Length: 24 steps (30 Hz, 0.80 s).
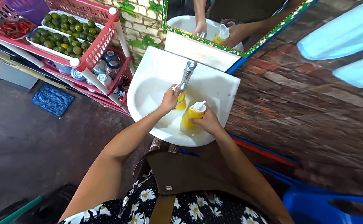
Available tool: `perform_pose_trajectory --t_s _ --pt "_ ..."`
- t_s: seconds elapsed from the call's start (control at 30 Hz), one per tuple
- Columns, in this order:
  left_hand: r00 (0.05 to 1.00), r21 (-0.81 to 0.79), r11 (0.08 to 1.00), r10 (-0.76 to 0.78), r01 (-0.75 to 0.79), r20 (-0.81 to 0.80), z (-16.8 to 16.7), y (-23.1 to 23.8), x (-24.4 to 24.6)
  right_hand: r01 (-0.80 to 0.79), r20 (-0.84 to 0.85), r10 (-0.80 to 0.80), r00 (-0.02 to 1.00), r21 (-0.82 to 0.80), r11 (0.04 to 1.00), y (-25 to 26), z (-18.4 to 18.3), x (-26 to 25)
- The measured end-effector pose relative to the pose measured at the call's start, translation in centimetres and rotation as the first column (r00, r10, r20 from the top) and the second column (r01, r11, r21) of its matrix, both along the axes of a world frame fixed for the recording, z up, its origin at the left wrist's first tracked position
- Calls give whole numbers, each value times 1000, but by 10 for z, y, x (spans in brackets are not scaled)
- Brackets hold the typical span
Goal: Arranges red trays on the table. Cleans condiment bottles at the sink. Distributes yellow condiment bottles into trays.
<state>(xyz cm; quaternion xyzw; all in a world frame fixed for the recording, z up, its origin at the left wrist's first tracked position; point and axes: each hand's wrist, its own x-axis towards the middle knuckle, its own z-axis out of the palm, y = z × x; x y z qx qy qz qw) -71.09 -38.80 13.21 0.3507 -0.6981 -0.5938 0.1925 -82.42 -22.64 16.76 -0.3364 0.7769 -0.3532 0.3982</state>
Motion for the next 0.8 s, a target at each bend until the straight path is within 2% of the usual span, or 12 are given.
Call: perform_pose_trajectory --t_s 0.23,0.33,0.4,0.43,0.5,0.6,0.63,0.67,0.8 --pt "975 113 968 219 -223 47 -7 -11 15 7 -85 -7 996 -4 1000 1 -5 -4" --pt "968 0 973 231 -232 97 -12 -9 16 12 -144 -8 990 27 1000 -3 -3 -5" --pt "948 -26 954 300 -299 102 -14 -4 14 24 -124 -24 992 -2 1000 -6 -8 -8" --pt "930 8 933 357 -359 83 -16 -3 13 40 -80 -43 996 -37 999 -7 -13 -11" --pt "865 175 850 500 -498 32 -19 -1 8 106 63 -100 993 -94 990 -7 -20 -15" --pt "759 449 644 638 -620 133 -11 13 -2 213 228 -189 955 -85 973 -6 -17 -17" --pt "758 484 615 627 -622 178 -12 18 -5 231 247 -206 947 -77 970 -6 -15 -17" --pt "781 490 627 585 -606 217 -18 21 -8 240 256 -215 943 -73 968 -6 -13 -17" --pt "871 441 752 405 -490 277 -46 23 -21 230 252 -203 946 -84 970 -5 -13 -16"
